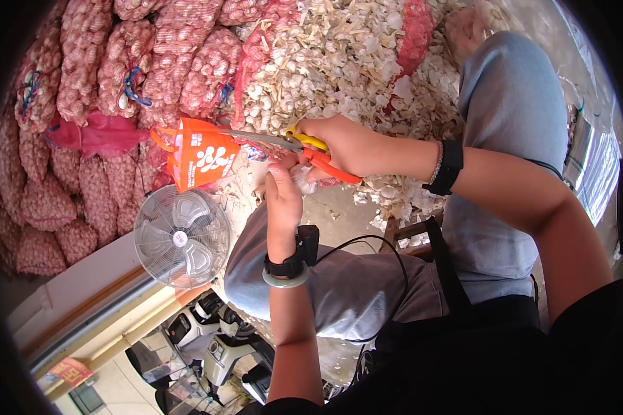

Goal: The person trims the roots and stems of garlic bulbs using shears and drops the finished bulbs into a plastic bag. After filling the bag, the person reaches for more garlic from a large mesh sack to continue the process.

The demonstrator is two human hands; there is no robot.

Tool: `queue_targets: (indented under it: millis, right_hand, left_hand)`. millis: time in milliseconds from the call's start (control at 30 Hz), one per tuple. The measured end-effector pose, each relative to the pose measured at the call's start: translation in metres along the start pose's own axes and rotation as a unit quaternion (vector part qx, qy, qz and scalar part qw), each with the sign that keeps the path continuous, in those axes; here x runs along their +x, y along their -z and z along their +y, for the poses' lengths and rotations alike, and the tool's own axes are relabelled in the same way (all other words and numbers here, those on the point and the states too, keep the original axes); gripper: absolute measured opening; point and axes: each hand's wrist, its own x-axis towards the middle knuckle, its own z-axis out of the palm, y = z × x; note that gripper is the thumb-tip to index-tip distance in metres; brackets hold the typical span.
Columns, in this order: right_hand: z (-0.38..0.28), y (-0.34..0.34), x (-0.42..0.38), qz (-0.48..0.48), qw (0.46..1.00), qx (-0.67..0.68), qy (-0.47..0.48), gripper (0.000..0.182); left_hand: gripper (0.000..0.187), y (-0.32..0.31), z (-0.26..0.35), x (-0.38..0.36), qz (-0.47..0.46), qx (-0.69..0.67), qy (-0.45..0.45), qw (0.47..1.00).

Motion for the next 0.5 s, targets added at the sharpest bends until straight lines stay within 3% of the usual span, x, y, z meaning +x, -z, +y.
queue_targets:
  millis: [133,233,433,500]
  right_hand:
    - [0.002,0.001,0.000,-0.005,1.000,0.003,-0.014,0.045]
    - [0.004,0.001,0.000,0.001,1.000,0.018,-0.021,0.039]
    - [0.007,0.004,0.001,0.000,0.994,0.085,-0.072,0.029]
    - [0.008,0.006,0.002,0.003,0.989,0.119,-0.084,0.027]
  left_hand:
    - [0.076,-0.002,0.006,-0.002,-0.019,-0.037,0.010,0.999]
    - [0.076,-0.002,0.013,-0.002,-0.042,0.041,-0.036,0.998]
    - [0.044,-0.005,0.031,0.001,-0.074,0.016,-0.070,0.995]
    - [0.028,-0.007,0.034,0.001,-0.063,-0.053,-0.013,0.997]
